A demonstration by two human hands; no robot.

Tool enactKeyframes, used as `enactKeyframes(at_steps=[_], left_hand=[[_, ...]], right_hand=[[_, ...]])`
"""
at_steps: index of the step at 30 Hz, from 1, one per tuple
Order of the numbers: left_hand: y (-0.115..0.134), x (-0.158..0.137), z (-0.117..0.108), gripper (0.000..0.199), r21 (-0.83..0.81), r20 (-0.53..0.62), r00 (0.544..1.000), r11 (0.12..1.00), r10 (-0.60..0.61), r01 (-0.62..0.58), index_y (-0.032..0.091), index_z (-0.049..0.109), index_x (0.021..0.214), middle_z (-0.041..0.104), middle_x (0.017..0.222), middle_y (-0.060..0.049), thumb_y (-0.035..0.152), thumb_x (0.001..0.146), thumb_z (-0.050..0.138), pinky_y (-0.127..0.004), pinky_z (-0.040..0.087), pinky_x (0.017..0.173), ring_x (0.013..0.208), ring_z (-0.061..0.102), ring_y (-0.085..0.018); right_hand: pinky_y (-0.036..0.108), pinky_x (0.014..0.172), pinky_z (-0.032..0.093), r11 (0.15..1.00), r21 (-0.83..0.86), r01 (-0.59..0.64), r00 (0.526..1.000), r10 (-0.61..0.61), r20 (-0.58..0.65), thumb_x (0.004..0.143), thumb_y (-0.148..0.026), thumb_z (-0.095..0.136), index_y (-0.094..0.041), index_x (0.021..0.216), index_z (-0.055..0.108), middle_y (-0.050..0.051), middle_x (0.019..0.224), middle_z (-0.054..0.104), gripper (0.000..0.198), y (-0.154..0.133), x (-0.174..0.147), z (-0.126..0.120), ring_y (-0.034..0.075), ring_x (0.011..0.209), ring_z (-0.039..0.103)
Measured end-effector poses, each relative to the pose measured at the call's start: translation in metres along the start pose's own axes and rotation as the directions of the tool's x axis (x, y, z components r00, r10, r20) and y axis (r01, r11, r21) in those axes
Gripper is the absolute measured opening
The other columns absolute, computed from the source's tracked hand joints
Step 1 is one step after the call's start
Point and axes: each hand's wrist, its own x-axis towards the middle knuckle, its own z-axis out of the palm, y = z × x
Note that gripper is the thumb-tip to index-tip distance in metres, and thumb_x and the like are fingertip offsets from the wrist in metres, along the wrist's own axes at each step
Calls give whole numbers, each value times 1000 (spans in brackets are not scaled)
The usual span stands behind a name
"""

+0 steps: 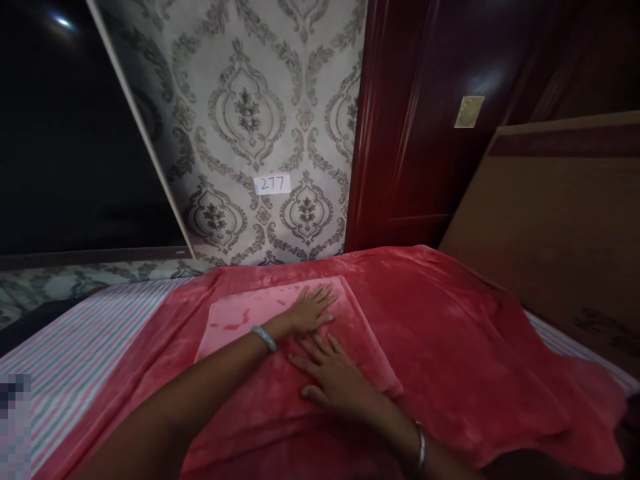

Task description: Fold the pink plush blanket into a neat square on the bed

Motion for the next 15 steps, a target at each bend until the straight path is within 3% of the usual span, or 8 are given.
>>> enactKeyframes(at_steps=[4, 9, 15], left_hand=[[-12, 20, 3, 62, 35, -48, 996, 997, 72, -70, 26, 30, 159, 23, 167, -14, 51, 103, 38, -64, 15, 122, 156, 15, -32], [-27, 38, 7, 64, 0, -22, 983, 983, 182, -182, 31, 30, 159, 21, 168, -9, 60, 102, 33, -64, 12, 123, 156, 16, -32], [-44, 57, 23, 68, -119, -76, 992, 987, 103, -111, 32, 30, 159, 25, 167, -8, 64, 99, 37, -53, 25, 123, 154, 26, -28]], right_hand=[[61, 124, 12, 993, -17, -116, 987, 113, -114, 101, -51, 50, -35, 158, 35, 5, 162, 38, 61, 18, -5, -14, 31, 153, 25], [71, 120, 9, 981, -58, -187, 977, 179, -119, 97, -50, 55, -39, 159, 28, 2, 168, 22, 69, 35, -14, 0, 36, 156, 10], [70, 122, 10, 982, -12, -186, 977, 184, -107, 97, -49, 55, -43, 161, 18, -2, 169, 14, 74, 39, -16, 11, 35, 156, 8]])
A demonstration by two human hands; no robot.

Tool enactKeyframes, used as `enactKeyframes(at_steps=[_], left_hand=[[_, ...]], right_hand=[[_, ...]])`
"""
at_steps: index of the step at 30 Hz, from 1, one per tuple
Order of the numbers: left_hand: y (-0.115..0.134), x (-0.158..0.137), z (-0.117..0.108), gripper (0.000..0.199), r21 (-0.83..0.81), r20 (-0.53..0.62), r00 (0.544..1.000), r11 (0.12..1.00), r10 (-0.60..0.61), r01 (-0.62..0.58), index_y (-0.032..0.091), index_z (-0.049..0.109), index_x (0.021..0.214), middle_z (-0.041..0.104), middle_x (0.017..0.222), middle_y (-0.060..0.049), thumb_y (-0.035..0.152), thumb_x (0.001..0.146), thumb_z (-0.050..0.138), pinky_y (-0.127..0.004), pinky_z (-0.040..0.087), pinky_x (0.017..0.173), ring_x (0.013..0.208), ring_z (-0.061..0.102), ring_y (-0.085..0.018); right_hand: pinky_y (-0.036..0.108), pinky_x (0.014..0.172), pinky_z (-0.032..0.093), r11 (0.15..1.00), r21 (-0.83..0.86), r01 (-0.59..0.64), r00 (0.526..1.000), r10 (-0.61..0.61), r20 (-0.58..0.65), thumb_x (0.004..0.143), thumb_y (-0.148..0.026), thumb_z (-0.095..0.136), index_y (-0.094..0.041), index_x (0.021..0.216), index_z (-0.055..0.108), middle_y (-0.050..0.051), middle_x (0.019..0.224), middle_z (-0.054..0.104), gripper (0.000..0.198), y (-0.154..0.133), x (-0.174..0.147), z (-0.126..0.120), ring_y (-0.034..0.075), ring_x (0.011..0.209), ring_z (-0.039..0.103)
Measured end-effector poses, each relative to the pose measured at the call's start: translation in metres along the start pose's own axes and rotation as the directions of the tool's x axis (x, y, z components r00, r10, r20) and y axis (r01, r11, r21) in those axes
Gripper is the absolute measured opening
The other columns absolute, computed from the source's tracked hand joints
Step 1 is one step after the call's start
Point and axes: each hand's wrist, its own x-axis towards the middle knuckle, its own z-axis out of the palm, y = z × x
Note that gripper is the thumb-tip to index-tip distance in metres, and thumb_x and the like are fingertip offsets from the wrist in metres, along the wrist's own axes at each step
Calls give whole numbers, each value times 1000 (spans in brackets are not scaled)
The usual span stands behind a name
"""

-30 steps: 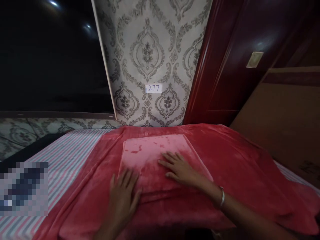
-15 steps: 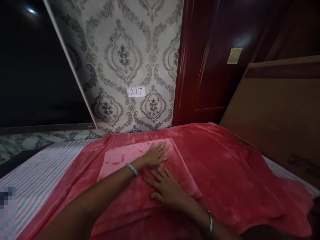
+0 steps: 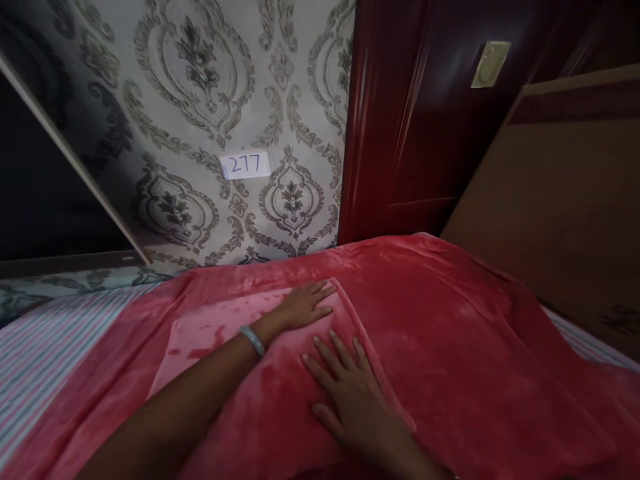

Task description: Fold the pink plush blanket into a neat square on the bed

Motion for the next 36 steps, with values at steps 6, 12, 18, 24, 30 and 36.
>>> enactKeyframes(at_steps=[6, 12, 18, 24, 30, 36], left_hand=[[-5, 2, 9, 66, 8, -62, 996, 998, -60, 61, 30, 30, 159, 31, 166, -6, 62, 101, 35, -47, 25, 124, 152, 30, -25], [8, 3, 5, 70, 80, -42, 996, 994, -76, 79, 21, 26, 161, 28, 166, -13, 58, 101, 34, -49, 19, 125, 153, 27, -29], [31, -21, -16, 67, 72, -50, 991, 989, -128, 131, 26, 29, 160, 26, 167, -12, 59, 102, 33, -60, 13, 123, 155, 20, -33], [48, -94, -37, 58, -125, 65, 998, 992, 2, 6, 34, 34, 157, 31, 166, -3, 56, 105, 22, -52, 17, 124, 155, 23, -24], [36, -129, -20, 55, -11, 57, 998, 1000, 6, -5, 37, 33, 157, 30, 166, -4, 53, 104, 31, -58, 10, 125, 154, 25, -25], [-6, -114, -23, 58, 107, 18, 999, 994, -27, 25, 35, 34, 157, 28, 167, -5, 56, 103, 35, -61, 6, 124, 156, 19, -28]], right_hand=[[67, 122, 11, 999, -30, -13, 1000, 12, -13, 97, -49, 55, -43, 160, 21, -2, 169, 18, 72, 1, 1, -1, 34, 156, 11], [66, 122, 10, 995, -101, -16, 999, 12, -41, 100, -48, 48, -37, 160, 28, 1, 169, 22, 64, -1, -1, 0, 34, 156, 12], [66, 121, 11, 991, -137, -2, 999, -4, -42, 102, -47, 44, -31, 158, 35, 6, 167, 28, 59, -5, -1, -10, 34, 155, 14], [48, 119, 30, 960, -2, 281, 959, -281, -43, 103, -37, 45, -26, 143, 58, 8, 148, 56, 44, -48, 20, -26, 27, 139, 43], [47, 122, 23, 937, 2, 350, 934, -350, 68, 102, -37, 48, -32, 154, 42, 2, 156, 48, 53, -60, 28, 4, 24, 145, 34], [42, 123, 23, 939, -6, 344, 936, -343, 82, 104, -39, 44, -36, 157, 35, -4, 163, 36, 54, -52, 24, 13, 19, 149, 30]])
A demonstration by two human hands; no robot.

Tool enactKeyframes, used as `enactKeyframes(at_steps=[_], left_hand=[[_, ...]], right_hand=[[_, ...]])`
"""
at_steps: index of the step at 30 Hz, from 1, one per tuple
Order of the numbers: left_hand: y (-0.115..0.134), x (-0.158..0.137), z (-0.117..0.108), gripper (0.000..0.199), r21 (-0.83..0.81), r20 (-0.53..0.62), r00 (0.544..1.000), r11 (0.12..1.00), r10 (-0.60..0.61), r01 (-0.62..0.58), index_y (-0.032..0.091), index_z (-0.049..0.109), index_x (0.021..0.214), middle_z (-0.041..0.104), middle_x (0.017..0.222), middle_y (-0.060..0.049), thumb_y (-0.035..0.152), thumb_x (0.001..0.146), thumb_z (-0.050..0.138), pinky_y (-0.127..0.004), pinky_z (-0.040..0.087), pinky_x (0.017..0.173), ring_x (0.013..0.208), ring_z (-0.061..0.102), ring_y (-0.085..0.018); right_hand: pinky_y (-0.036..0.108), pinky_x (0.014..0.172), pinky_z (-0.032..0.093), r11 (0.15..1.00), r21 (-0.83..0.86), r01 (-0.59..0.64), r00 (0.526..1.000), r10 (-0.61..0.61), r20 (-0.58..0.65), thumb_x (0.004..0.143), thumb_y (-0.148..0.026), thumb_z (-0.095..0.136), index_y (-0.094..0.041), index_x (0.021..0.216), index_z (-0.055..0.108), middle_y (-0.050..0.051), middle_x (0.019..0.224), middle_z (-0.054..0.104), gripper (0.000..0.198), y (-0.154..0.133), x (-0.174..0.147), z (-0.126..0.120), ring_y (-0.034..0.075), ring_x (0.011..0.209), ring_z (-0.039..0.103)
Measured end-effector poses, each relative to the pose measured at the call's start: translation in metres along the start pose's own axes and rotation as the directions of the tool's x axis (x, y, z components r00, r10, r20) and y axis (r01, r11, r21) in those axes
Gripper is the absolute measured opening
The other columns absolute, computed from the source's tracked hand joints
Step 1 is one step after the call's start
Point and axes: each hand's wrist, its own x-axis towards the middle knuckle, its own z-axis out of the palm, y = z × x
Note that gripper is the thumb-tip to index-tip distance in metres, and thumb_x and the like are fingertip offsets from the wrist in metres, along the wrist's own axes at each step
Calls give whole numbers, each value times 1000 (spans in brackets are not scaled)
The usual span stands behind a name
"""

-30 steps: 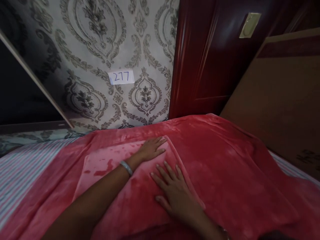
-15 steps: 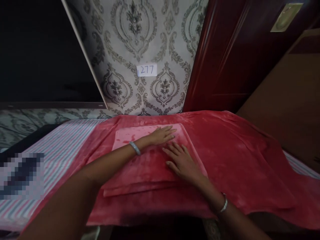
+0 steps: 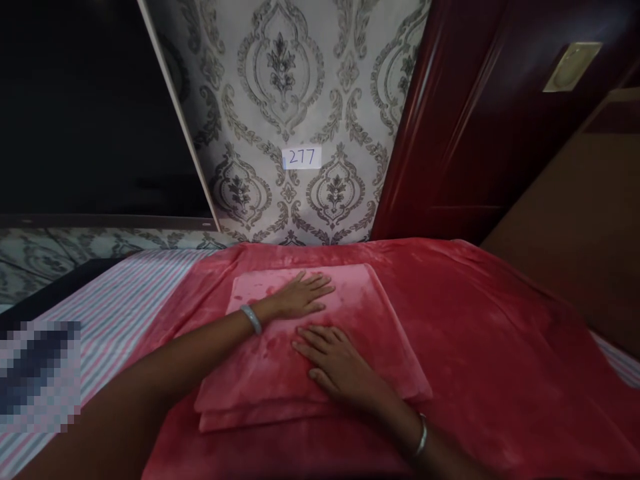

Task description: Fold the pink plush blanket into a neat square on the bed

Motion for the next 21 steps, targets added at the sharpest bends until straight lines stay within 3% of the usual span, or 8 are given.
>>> enactKeyframes(at_steps=[4, 8, 13, 18, 21], left_hand=[[-34, 15, -1, 61, -65, -8, 988, 986, -154, 154, 29, 35, 158, 34, 164, -8, 56, 103, 33, -51, 19, 125, 153, 29, -26], [-47, 16, 11, 65, -109, -79, 981, 980, -178, 169, 24, 37, 157, 40, 161, -8, 59, 102, 31, -42, 27, 123, 149, 37, -24], [-40, 14, 16, 64, -76, -119, 977, 983, -177, 169, 22, 36, 157, 39, 162, -10, 56, 103, 30, -44, 27, 123, 149, 36, -25], [-18, 14, 1, 61, 26, -98, 963, 966, -253, 257, 22, 37, 157, 38, 162, -14, 50, 103, 37, -59, 13, 124, 150, 33, -32], [-2, -1, -11, 61, 55, -78, 960, 961, -268, 273, 22, 37, 156, 32, 165, -14, 51, 103, 36, -61, 9, 123, 153, 26, -32]], right_hand=[[42, 123, 22, 999, 44, 6, 1000, -7, 28, 104, -41, 41, -36, 158, 33, -5, 166, 30, 55, 3, 1, -1, 19, 150, 28], [45, 123, 19, 996, 94, -5, 999, 0, 54, 104, -40, 40, -36, 159, 31, -3, 167, 28, 56, 6, 1, 0, 21, 151, 26], [45, 123, 21, 997, 79, -21, 998, 16, 53, 104, -37, 42, -34, 157, 36, -3, 166, 30, 54, 4, 3, 1, 21, 150, 27], [48, 121, 25, 999, 30, -40, 998, 39, 47, 104, -35, 41, -34, 156, 39, -1, 164, 34, 51, 4, 2, -1, 22, 149, 30], [50, 119, 29, 999, 38, -5, 1000, 5, 14, 105, -37, 40, -31, 153, 45, 3, 160, 41, 49, 6, 1, -4, 24, 146, 37]])
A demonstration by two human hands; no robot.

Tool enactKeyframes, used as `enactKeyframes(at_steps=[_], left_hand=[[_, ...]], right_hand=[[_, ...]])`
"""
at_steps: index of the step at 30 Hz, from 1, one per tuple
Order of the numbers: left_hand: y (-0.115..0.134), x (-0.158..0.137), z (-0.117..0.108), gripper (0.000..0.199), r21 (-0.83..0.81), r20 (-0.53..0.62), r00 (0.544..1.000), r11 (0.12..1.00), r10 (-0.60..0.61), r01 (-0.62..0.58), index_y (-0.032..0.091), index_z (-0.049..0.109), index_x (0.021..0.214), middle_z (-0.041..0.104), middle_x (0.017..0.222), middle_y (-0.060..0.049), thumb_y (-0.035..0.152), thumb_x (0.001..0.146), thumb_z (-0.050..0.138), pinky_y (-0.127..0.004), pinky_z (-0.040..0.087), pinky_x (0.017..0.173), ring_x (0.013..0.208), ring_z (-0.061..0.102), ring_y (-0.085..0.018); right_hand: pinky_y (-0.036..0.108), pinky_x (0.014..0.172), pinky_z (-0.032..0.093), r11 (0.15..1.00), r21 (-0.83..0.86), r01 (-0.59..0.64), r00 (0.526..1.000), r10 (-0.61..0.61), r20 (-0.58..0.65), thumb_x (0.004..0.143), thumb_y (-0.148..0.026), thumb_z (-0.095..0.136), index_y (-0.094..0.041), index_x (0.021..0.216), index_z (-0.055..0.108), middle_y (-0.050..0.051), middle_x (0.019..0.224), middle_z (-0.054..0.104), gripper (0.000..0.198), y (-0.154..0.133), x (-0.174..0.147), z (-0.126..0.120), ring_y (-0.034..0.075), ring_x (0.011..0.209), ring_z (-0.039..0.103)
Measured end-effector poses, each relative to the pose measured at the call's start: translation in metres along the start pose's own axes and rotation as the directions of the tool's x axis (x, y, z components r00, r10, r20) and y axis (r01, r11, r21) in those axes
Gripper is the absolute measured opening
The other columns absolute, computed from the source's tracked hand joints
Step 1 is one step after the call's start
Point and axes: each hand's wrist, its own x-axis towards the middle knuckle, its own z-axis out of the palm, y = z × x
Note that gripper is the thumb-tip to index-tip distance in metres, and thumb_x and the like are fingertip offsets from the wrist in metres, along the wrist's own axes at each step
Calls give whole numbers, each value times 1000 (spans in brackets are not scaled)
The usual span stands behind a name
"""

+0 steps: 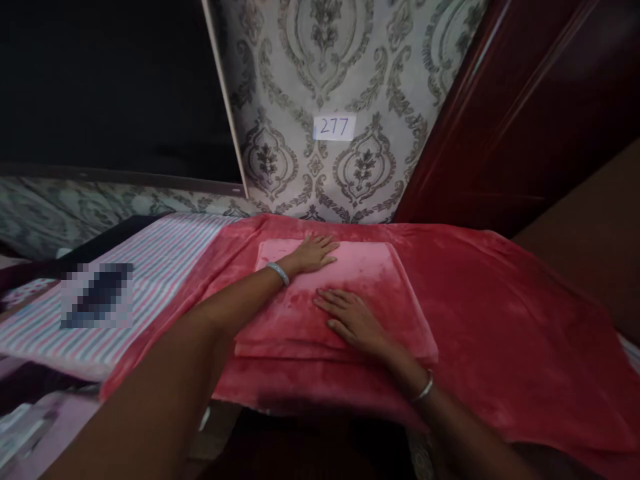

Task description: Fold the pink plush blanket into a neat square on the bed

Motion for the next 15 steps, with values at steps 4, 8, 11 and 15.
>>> enactKeyframes(at_steps=[4, 8, 11, 15], left_hand=[[4, -44, -17, 62, -6, 70, 997, 1000, -20, 21, 22, 33, 158, 28, 166, -13, 52, 103, 31, -58, 11, 124, 155, 22, -28], [1, -88, -22, 61, 1, 59, 993, 995, -102, 102, 25, 32, 158, 28, 167, -11, 52, 103, 30, -57, 14, 124, 155, 20, -27], [-1, -111, -12, 58, 18, 14, 993, 993, -119, 118, 26, 32, 158, 28, 167, -10, 46, 104, 30, -55, 14, 125, 155, 21, -25], [1, -126, 10, 55, 42, -48, 992, 992, -121, 123, 25, 35, 157, 30, 166, -9, 39, 104, 31, -55, 13, 125, 155, 22, -24]], right_hand=[[51, 116, 34, 997, 28, 75, 994, -73, -79, 106, -37, 37, -26, 145, 56, 7, 149, 56, 45, -8, 11, -9, 26, 140, 46], [49, 115, 36, 991, -13, 132, 987, -133, -93, 106, -38, 37, -26, 143, 59, 6, 145, 60, 44, -33, 33, -12, 25, 138, 47], [52, 120, 27, 980, -74, 182, 983, -183, -13, 105, -43, 41, -30, 151, 48, 5, 155, 49, 48, -48, 41, 1, 27, 147, 36], [56, 123, 19, 977, -123, 172, 985, -169, 34, 105, -46, 44, -32, 157, 37, 5, 162, 39, 55, -53, 37, 24, 27, 153, 24]])
